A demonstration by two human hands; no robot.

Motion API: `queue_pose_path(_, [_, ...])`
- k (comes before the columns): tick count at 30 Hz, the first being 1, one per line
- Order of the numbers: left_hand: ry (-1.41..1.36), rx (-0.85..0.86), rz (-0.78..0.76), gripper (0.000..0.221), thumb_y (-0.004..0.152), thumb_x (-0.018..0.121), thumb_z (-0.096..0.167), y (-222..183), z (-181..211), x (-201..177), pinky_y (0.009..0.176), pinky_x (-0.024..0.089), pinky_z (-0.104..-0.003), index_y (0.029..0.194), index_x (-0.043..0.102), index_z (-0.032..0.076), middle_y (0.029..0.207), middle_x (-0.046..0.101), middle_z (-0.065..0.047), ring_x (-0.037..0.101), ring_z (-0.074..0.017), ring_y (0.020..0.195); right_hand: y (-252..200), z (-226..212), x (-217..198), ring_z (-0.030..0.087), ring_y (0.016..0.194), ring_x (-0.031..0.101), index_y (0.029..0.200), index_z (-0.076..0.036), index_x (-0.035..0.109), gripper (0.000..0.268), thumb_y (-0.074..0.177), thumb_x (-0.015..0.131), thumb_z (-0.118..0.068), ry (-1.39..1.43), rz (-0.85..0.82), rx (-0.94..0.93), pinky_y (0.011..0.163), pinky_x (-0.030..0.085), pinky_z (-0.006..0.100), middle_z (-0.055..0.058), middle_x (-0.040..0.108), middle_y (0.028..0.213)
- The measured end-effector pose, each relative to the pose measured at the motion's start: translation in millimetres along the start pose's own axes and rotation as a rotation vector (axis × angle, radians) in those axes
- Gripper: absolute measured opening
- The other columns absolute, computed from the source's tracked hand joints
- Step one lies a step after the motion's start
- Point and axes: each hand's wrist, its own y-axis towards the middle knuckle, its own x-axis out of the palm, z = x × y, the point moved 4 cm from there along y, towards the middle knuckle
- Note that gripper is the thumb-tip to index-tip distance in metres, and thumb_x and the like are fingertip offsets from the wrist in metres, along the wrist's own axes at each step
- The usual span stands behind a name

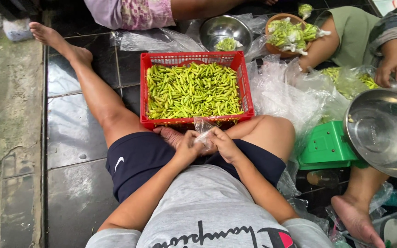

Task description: The person sorts green peppers from a red plastic crate into small clear plastic bags while sitting on the floor.

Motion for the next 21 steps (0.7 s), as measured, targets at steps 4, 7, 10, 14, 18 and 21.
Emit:
queue_pose_path(4, [-0.143, -0.022, 0.109, 0.035, 0.091, 0.053, -0.002, 3.5, -1.1, -10.4, 0.067, 0.055, -0.03, 0.125, 0.051, 0.008, 0.09, 0.062, -0.012, 0.061, -0.0186, 0.076, -11.1, -16.7, 22.6, 0.007, 0.085, 0.067, 0.108, -0.012, 0.057, 0.016, 0.1, 0.069, -0.018, -0.055, -0.068, 0.041, 0.085, 0.056, 0.026, -0.001, 0.07, 0.09])
queue_pose_path(7, [-0.16, 0.029, 0.053, 0.049, 0.089, 0.05, -0.005, -2.8, 20.0, -3.3, 0.075, 0.055, -0.028, 0.136, 0.051, 0.009, 0.093, 0.063, -0.007, 0.062, -0.0155, 0.082, -3.9, -6.2, 15.4, 0.01, 0.086, 0.065, 0.109, -0.008, 0.057, 0.028, 0.092, 0.079, -0.014, -0.224, -0.058, -0.002, 0.085, 0.056, 0.03, 0.002, 0.072, 0.092])
queue_pose_path(10, [0.246, -0.116, -0.036, 0.032, 0.094, 0.068, 0.031, -4.0, 20.9, 0.8, 0.085, 0.058, -0.036, 0.126, 0.063, 0.026, 0.103, 0.074, -0.009, 0.074, -0.0218, 0.093, -1.3, 3.0, 4.1, 0.009, 0.084, 0.063, 0.106, -0.009, 0.061, 0.012, 0.101, 0.068, -0.016, -0.224, 0.11, -0.017, 0.084, 0.054, 0.028, 0.001, 0.07, 0.087])
queue_pose_path(14, [0.4, -0.067, 0.069, 0.039, 0.082, 0.075, 0.023, 2.9, 9.7, -12.6, 0.077, 0.058, -0.036, 0.12, 0.062, 0.02, 0.099, 0.075, -0.007, 0.073, -0.0243, 0.088, -2.0, 4.4, 8.6, 0.014, 0.091, 0.06, 0.114, -0.009, 0.058, 0.01, 0.105, 0.058, -0.012, -0.317, 0.128, -0.097, 0.089, 0.052, 0.033, 0.005, 0.065, 0.09])
queue_pose_path(18, [0.23, 0.012, 0.156, 0.034, 0.084, 0.068, 0.003, 0.7, 33.6, -24.2, 0.069, 0.06, -0.035, 0.117, 0.062, 0.011, 0.091, 0.073, -0.013, 0.072, -0.025, 0.078, -8.0, -10.0, 32.2, 0.01, 0.094, 0.059, 0.124, -0.011, 0.061, 0.025, 0.099, 0.067, -0.008, -0.334, 0.013, -0.148, 0.093, 0.052, 0.032, 0.004, 0.069, 0.096])
queue_pose_path(21, [0.382, 0.029, 0.092, 0.035, 0.082, 0.076, 0.013, -10.4, 51.7, -6.1, 0.069, 0.061, -0.037, 0.116, 0.065, 0.018, 0.092, 0.076, -0.011, 0.075, -0.0276, 0.082, -9.9, -35.3, 28.1, 0.017, 0.094, 0.066, 0.119, -0.013, 0.071, 0.018, 0.102, 0.065, -0.016, -0.551, 0.139, -0.236, 0.091, 0.053, 0.037, 0.009, 0.072, 0.096])
